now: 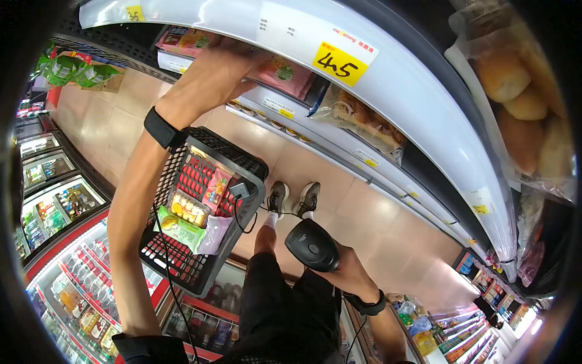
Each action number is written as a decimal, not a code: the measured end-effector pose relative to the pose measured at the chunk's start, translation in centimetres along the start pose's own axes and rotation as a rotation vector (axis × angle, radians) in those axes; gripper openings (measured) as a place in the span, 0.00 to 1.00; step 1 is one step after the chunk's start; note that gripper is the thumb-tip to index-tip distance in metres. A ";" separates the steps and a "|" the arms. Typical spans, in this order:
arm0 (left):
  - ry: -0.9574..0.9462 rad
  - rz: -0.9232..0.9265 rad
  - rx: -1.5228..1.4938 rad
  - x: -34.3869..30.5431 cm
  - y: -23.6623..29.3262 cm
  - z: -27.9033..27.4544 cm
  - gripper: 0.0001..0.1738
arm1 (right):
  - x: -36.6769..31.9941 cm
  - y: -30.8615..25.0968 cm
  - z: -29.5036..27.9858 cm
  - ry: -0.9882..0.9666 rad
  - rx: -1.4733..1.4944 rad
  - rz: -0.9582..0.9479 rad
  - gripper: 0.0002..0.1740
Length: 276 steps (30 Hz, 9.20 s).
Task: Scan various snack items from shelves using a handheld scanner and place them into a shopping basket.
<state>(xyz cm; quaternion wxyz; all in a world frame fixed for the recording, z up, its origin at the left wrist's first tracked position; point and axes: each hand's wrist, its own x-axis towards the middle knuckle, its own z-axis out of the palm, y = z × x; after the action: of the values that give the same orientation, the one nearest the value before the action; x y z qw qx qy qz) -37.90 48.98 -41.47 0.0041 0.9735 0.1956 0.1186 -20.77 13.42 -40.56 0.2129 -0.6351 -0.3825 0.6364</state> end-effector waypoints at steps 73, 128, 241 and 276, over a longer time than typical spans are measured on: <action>0.001 -0.266 -0.043 1.1 1.0 1.6 0.31 | 3.9 -1.0 1.3 -0.091 -0.147 -0.233 0.23; -0.366 -1.024 -0.213 -32.5 10.0 11.0 0.34 | 8.0 -2.7 2.6 -0.209 -0.123 -0.351 0.27; 0.159 -0.298 -0.148 -11.8 0.6 -2.8 0.30 | 7.6 -3.4 4.1 -0.084 -0.099 -0.319 0.29; -0.206 -0.802 -2.570 -20.4 10.4 0.7 0.33 | 5.3 -6.8 2.4 -0.135 -0.184 -0.461 0.29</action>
<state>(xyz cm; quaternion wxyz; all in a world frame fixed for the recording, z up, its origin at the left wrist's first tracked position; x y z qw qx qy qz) -52.03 31.60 -46.25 0.9540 0.1613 0.2144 0.1340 -25.08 21.13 -39.09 0.2678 -0.5037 -0.5869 0.5746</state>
